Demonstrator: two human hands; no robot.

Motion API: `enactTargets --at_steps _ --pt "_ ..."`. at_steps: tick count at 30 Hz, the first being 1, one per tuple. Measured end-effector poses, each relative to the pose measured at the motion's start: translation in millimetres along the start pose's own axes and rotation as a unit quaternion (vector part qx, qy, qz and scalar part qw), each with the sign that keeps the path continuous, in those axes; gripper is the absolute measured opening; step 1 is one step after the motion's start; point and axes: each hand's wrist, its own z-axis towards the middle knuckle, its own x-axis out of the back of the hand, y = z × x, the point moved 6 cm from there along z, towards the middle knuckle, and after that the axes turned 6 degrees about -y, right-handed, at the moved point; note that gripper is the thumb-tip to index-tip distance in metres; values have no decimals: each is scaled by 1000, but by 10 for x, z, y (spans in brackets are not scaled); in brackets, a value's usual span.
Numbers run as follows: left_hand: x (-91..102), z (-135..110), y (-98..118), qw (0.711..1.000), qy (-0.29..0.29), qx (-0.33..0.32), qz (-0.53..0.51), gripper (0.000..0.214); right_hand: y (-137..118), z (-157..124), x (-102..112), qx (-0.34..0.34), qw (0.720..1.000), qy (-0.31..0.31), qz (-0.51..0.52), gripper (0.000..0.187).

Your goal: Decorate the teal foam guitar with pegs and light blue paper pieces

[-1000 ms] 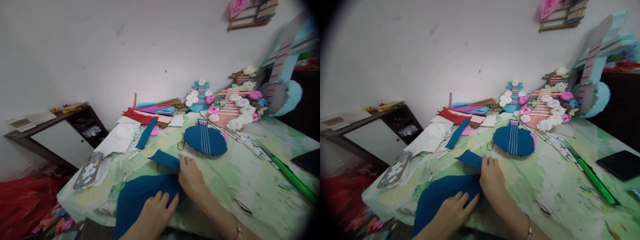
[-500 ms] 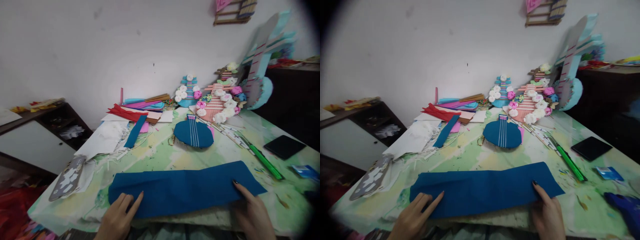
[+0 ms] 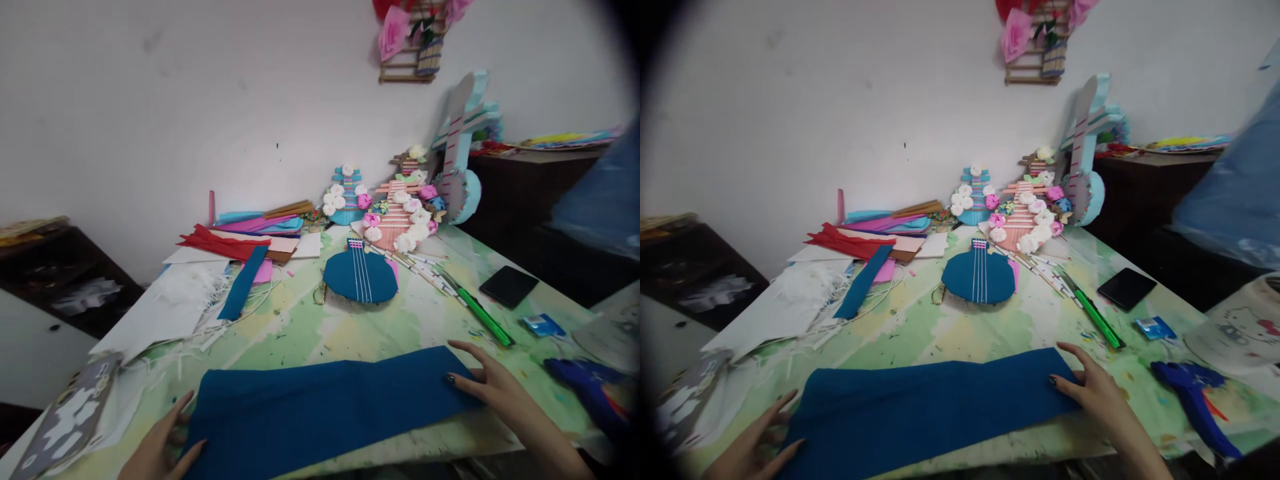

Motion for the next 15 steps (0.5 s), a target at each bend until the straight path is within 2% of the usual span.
enactTargets --at_steps 3,6,9,13,14,15 --pt "-45 83 -74 995 -45 53 -73 70 -104 6 -48 20 999 -41 14 70" --pt "-41 128 -48 991 -63 66 -97 74 -184 42 -60 35 998 -51 33 67" --pt "3 117 31 993 -74 68 -68 78 -198 115 -90 34 995 -77 57 67" --pt "-6 35 208 980 -165 76 -83 70 -172 184 -180 6 984 -146 101 81" --pt "26 29 264 980 -165 71 -86 67 -178 197 -184 5 982 -152 109 84" --pt "92 39 318 985 -140 64 -79 64 -194 213 -174 11 982 -153 113 86"
